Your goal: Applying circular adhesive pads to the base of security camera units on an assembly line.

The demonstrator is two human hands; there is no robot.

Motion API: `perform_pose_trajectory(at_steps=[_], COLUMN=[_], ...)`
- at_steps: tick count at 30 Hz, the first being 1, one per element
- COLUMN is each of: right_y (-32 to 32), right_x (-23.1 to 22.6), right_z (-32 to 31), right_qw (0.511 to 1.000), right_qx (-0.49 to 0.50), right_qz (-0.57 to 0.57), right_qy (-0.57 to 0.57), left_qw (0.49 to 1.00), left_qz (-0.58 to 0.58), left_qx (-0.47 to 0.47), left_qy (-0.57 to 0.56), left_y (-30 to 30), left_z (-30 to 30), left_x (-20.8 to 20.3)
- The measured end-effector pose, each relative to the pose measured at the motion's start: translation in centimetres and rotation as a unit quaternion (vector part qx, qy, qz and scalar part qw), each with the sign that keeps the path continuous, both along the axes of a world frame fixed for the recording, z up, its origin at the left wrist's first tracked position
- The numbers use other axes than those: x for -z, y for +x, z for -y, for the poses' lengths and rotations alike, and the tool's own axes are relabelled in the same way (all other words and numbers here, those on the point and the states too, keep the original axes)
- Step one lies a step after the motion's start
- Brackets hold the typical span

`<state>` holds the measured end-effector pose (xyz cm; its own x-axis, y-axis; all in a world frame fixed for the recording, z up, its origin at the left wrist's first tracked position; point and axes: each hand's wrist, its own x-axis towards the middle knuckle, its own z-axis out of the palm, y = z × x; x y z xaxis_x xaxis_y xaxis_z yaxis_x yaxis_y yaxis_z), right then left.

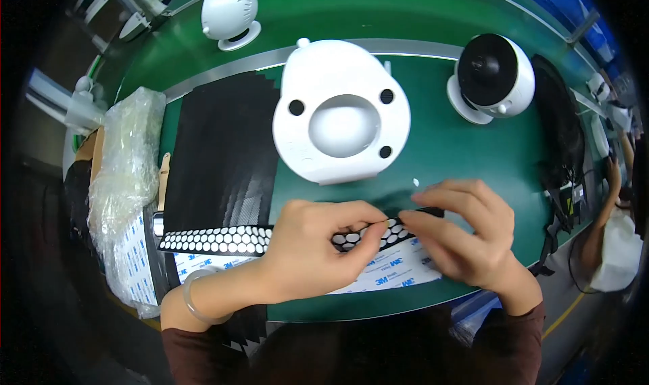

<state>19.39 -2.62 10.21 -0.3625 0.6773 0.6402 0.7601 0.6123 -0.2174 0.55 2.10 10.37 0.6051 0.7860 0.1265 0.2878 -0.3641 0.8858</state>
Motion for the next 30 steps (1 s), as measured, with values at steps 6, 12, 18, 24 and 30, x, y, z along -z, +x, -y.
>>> perform_pose_trajectory(at_steps=[6, 12, 18, 24, 30], right_y=[0.2, -0.9, -0.9, -0.7, -0.9], right_x=[1.1, 2.2, 1.6, 1.7, 1.5], right_z=[0.7, -0.1, 0.8, 0.7, 0.6], right_qw=[0.993, 0.998, 0.999, 0.995, 0.999], right_qx=[0.003, 0.01, 0.042, 0.028, 0.014], right_qz=[0.081, -0.06, -0.011, 0.043, -0.016], right_qy=[0.091, 0.024, 0.022, 0.088, 0.038], left_qw=[0.989, 0.989, 0.993, 0.991, 0.988], left_qz=[0.016, -0.005, 0.005, 0.029, 0.014], left_qx=[-0.01, -0.036, -0.013, -0.007, 0.011], left_qy=[-0.146, -0.14, -0.119, -0.131, -0.152], left_y=[0.0, -0.6, -0.1, -0.2, -0.5], left_z=[-0.4, -0.5, -0.6, -0.3, -0.5], left_x=[0.5, 0.4, 0.7, 1.1, 0.5])
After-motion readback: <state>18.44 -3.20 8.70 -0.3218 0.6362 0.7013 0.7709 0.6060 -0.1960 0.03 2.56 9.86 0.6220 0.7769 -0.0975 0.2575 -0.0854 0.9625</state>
